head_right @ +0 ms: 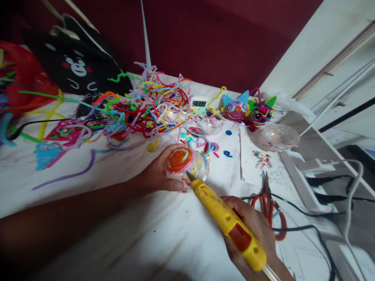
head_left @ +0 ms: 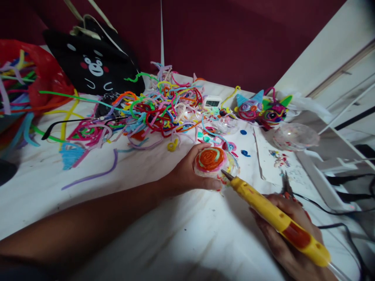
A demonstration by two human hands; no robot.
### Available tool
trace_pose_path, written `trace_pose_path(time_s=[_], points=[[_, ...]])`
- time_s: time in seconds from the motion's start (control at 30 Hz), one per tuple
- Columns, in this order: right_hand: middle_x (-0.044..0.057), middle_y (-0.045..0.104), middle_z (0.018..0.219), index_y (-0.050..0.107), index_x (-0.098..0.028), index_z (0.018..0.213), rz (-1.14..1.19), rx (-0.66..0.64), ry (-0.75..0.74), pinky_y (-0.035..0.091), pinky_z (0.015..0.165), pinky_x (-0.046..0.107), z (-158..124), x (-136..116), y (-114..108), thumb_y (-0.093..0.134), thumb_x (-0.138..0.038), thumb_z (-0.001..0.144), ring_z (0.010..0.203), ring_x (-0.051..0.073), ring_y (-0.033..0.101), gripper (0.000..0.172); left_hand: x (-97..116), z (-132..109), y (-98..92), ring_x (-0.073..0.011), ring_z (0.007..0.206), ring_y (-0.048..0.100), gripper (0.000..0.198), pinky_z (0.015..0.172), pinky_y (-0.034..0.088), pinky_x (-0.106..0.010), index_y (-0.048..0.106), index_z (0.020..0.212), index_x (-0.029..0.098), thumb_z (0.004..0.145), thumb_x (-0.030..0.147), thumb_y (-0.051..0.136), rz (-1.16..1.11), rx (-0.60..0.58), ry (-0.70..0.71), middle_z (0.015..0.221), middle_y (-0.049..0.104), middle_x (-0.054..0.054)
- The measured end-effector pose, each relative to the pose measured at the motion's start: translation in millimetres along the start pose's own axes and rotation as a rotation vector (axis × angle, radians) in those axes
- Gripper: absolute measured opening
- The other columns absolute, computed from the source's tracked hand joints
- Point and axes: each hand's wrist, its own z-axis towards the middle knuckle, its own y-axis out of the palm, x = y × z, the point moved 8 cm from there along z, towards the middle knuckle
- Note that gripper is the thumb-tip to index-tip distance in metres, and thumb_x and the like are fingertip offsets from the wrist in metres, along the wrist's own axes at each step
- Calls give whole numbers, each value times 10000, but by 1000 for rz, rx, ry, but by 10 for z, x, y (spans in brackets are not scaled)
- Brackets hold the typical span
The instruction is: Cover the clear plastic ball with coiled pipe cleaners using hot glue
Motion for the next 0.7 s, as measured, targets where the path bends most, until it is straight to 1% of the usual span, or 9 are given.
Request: trace_pose_path(time_s=[0.07,0.1,0.17,0.27,0.4,0.5,0.6,0.7], points=[[6,734,844,606,-290,1011,-57,9,-74,509,563,306,4,-80,-13,580,-378,826,656,226,693,207,12,-5,27,-317,1274,522,873,1047,426,-430,456,1269,218,525,278,909,-8,-37,-9,1331,574,-114],[1,736,845,598,-296,1021,-79,10,-88,500,552,304,0,-104,-12,571,-385,828,652,225,690,214,18,-6,37,-315,1264,531,857,1042,430,-428,467,1265,212,532,278,906,-11,-49,-9,1319,585,-114],[-3,737,850,578,-303,1031,-109,10,-53,489,557,315,-13,-110,-6,552,-425,834,669,234,686,233,25,-4,41,-311,1238,552,833,1028,443,-423,482,1253,203,538,273,903,-9,-55,-3,1287,608,-112],[3,739,876,550,-305,1021,-122,-1,30,499,636,347,-34,-120,16,507,-469,864,747,258,690,231,26,4,26,-305,1219,564,830,1020,448,-421,488,1246,196,531,259,906,13,-37,9,1274,618,-112],[-10,745,907,539,-317,1028,-125,-4,39,492,682,354,-31,-189,18,474,-460,890,800,264,692,209,12,4,10,-305,1215,561,860,1021,442,-423,476,1250,177,513,250,913,28,-16,-1,1282,608,-129],[1,742,937,561,-309,1033,-146,21,55,487,693,362,-21,-115,-18,494,-459,873,827,276,691,229,-2,-1,17,-305,1199,573,840,1001,455,-425,477,1238,182,522,263,910,18,-29,-22,1254,623,-121],[-2,737,922,578,-301,1054,-161,51,-16,498,655,341,-19,-30,-55,560,-431,834,767,254,696,255,-3,0,4,-304,1203,571,827,1010,446,-429,483,1228,190,526,283,909,33,-23,-27,1255,624,-114],[-11,739,915,584,-306,1079,-161,52,-110,517,602,311,-25,-20,-66,593,-417,816,722,234,703,286,17,5,4,-297,1202,572,799,1016,442,-421,502,1214,190,533,291,908,43,-30,-7,1252,625,-110]])
